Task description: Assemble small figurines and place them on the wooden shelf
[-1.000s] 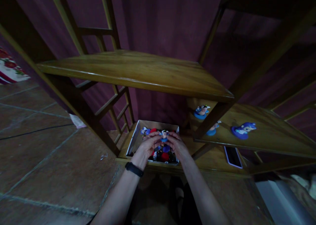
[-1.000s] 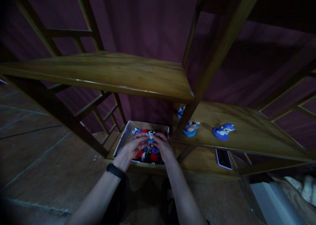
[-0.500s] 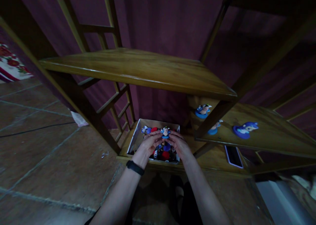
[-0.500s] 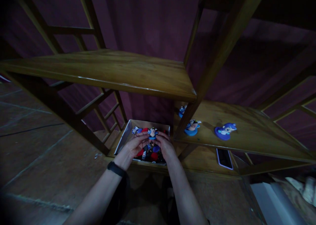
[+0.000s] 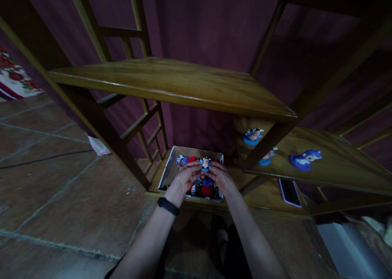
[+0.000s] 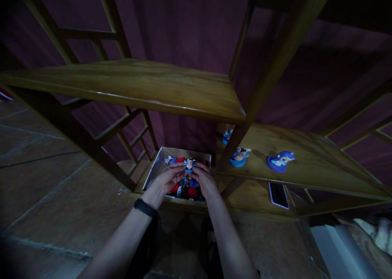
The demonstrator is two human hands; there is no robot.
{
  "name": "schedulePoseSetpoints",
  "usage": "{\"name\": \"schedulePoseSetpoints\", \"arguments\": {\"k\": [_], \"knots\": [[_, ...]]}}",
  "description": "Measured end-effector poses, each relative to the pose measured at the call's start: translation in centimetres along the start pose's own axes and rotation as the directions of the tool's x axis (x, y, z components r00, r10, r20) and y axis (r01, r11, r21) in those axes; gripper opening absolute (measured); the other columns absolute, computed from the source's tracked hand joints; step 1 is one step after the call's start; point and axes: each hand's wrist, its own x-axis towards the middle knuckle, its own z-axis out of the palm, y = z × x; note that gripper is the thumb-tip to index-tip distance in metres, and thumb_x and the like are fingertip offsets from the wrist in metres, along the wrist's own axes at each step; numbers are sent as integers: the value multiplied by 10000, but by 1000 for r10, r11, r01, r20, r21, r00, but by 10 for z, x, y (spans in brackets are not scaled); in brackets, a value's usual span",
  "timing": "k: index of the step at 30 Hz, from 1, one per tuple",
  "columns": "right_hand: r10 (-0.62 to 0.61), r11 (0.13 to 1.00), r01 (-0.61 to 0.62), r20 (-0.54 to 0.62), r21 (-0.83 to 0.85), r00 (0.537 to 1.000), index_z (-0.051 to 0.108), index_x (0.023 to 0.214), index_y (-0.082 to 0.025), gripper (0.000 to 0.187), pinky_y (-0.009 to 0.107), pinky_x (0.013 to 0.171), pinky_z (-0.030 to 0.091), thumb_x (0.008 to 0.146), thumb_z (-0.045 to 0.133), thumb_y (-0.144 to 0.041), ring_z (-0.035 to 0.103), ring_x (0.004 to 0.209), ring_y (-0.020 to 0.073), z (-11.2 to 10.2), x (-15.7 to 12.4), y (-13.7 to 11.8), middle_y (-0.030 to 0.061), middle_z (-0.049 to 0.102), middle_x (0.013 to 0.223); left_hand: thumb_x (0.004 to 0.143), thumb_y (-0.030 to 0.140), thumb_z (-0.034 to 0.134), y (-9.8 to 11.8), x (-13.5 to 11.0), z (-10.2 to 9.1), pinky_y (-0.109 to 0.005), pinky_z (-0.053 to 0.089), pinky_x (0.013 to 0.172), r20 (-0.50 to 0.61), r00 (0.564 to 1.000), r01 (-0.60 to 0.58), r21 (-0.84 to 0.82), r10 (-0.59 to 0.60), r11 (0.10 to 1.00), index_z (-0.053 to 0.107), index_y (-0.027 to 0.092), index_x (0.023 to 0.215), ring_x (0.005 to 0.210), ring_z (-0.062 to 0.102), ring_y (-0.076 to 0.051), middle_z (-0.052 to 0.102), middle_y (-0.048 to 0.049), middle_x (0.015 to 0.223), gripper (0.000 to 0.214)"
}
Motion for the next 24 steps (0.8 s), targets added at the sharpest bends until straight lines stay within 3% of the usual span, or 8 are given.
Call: {"name": "schedulePoseSetpoints", "arguments": {"k": [6, 11, 24], "knots": [[-10, 1000, 10, 4, 22, 1000, 649, 766, -176, 201, 364, 818, 494, 579, 710, -216, 638, 803, 175, -3, 3, 1, 40, 687, 886, 667, 0, 618, 0, 0, 2, -243, 535, 630, -13, 1000, -16, -40, 16, 999, 637, 99, 718, 606, 626, -123, 664, -58, 693, 113], [-49, 999, 48, 29, 25, 998, 661, 790, -181, 217, 362, 840, 488, 582, 709, -217, 630, 878, 195, -6, 5, -1, 40, 686, 919, 665, -6, 620, 3, -5, 6, -230, 533, 661, 48, 998, -27, -44, 29, 999, 648, 96, 761, 640, 630, -118, 670, -60, 734, 142], [-25, 1000, 25, 84, -7, 996, 657, 866, -184, 292, 350, 877, 465, 580, 713, -204, 614, 945, 200, -5, 4, -5, 46, 682, 955, 649, -5, 642, 3, -3, 4, -254, 531, 691, 73, 997, -8, -63, 13, 998, 651, 106, 782, 686, 634, -133, 674, -64, 761, 174]]}}
